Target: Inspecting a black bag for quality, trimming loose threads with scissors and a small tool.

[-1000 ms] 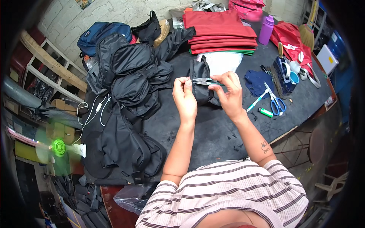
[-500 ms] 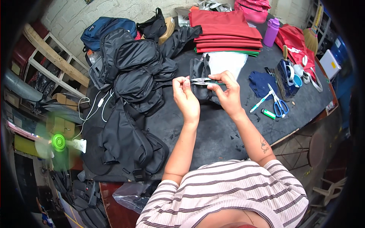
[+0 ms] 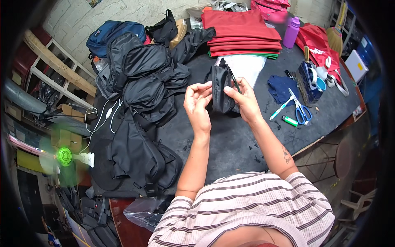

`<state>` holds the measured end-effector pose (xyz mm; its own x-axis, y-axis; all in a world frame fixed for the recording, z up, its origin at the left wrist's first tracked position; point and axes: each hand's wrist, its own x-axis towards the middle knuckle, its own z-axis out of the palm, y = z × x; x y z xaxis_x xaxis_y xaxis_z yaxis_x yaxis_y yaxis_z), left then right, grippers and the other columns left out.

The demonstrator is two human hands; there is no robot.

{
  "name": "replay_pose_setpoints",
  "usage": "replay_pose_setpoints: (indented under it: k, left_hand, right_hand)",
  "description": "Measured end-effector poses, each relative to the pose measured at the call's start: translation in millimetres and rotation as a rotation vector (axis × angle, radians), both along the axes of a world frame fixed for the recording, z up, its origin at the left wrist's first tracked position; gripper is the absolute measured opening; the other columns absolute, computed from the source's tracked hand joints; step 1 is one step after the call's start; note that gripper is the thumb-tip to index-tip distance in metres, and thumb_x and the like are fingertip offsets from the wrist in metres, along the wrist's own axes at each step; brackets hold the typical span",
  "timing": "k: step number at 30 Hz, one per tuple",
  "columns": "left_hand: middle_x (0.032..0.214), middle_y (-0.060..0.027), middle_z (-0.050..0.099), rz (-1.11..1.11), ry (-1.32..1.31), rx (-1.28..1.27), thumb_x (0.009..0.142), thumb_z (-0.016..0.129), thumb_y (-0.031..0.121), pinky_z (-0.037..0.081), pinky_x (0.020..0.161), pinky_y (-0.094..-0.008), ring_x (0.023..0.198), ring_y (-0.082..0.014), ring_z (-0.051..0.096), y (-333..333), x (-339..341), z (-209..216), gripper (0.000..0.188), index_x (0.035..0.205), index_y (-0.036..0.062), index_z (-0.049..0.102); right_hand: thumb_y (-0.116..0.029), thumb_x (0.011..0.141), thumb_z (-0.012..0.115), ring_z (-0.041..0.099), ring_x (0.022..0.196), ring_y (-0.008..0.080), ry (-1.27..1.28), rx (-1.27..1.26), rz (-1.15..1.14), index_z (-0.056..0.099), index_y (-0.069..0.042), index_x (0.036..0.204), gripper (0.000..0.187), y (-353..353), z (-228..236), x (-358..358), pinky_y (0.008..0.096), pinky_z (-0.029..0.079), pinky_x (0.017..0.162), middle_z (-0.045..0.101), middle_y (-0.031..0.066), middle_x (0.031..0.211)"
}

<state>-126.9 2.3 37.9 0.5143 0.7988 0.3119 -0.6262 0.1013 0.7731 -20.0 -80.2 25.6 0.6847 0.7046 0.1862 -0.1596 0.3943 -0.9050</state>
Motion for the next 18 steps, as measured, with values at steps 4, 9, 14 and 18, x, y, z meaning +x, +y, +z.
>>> replay_pose_setpoints:
  k: [4, 9, 14, 18]
  left_hand:
    - [0.081, -0.0022, 0.057, 0.209, 0.408, 0.312, 0.074, 0.072, 0.0, 0.044, 0.062, -0.0192, 0.067, -0.006, 0.051, -11, 1, 3, 0.031, 0.097, -0.0005, 0.051]
    - [0.071, -0.0015, 0.059, -0.011, 0.234, 0.095, 0.086, 0.057, -0.001, 0.044, 0.053, -0.0191, 0.057, -0.0057, 0.053, 10, -2, -13, 0.012, 0.097, -0.0011, 0.055]
    - [0.093, -0.0075, 0.059, 0.204, 0.253, 0.223, 0.085, 0.058, 0.002, 0.047, 0.057, -0.02, 0.064, -0.0076, 0.058, -6, -6, 5, 0.017, 0.101, -0.0024, 0.058]
    - [0.085, -0.0038, 0.059, 0.284, 0.49, 0.419, 0.084, 0.062, 0.003, 0.045, 0.051, -0.0173, 0.056, -0.0046, 0.053, -14, -3, 11, 0.013, 0.095, -0.0032, 0.063]
  right_hand:
    - [-0.011, 0.083, 0.064, 0.05, 0.06, 0.0024, 0.092, -0.019, 0.085, 0.055, -0.008, 0.083, 0.01, -1, -5, 12, 0.0162, 0.044, 0.062, 0.055, -0.0061, 0.071]
    - [-0.01, 0.085, 0.062, 0.054, 0.063, 0.0018, 0.225, 0.088, 0.111, 0.054, -0.007, 0.084, 0.009, 2, 2, 3, 0.0186, 0.046, 0.059, 0.058, -0.0036, 0.075]
    - [-0.009, 0.085, 0.062, 0.055, 0.063, 0.0028, 0.235, 0.097, 0.108, 0.054, -0.006, 0.086, 0.008, 2, -1, 8, 0.0186, 0.047, 0.058, 0.06, -0.0022, 0.077]
    - [-0.009, 0.085, 0.062, 0.055, 0.062, 0.0026, 0.24, 0.093, 0.102, 0.055, -0.007, 0.086, 0.008, 0, 0, 7, 0.0179, 0.046, 0.056, 0.06, -0.0023, 0.075]
